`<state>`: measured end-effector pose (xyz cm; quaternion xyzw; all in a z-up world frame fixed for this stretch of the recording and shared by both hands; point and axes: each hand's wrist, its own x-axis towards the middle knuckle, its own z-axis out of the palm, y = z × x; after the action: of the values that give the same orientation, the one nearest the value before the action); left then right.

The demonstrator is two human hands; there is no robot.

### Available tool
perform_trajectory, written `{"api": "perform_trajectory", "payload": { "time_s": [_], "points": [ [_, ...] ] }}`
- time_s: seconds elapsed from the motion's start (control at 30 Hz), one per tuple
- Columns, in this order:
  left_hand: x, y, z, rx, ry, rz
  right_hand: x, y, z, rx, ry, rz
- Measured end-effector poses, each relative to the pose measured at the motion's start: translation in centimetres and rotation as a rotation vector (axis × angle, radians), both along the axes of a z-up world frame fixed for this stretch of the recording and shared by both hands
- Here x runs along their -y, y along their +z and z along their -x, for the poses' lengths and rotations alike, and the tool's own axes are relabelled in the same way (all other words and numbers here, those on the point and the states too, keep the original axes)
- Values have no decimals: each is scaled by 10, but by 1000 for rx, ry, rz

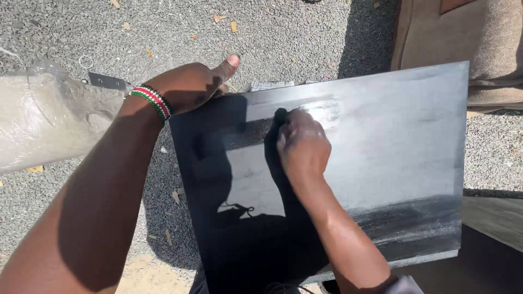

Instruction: Painting a wooden board with black paint using a sponge brush

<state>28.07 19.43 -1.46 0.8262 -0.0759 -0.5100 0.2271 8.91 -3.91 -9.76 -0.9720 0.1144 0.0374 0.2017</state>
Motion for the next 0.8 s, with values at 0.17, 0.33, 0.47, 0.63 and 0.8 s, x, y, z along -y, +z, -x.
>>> {"api": "perform_trajectory", "payload": {
  "time_s": [0.17, 0.33, 0.47, 0.63, 0.8],
  "points": [
    [-16, 9, -3, -12, 60, 163, 250, 4, 1, -93, -289, 381],
    [-58, 5, -3, -92, 272, -34, 171, -19, 13, 109, -405, 64],
    [-58, -6, -10, -117, 478, -78, 0, -1, -7, 148, -300, -114],
    [-55, -13, -16, -138, 515, -44, -192, -3, -29, 107, -71, -217],
    [-41, 20, -12, -88, 302, -48, -186, 13, -28, 262, 187, -55]
  ]
}}
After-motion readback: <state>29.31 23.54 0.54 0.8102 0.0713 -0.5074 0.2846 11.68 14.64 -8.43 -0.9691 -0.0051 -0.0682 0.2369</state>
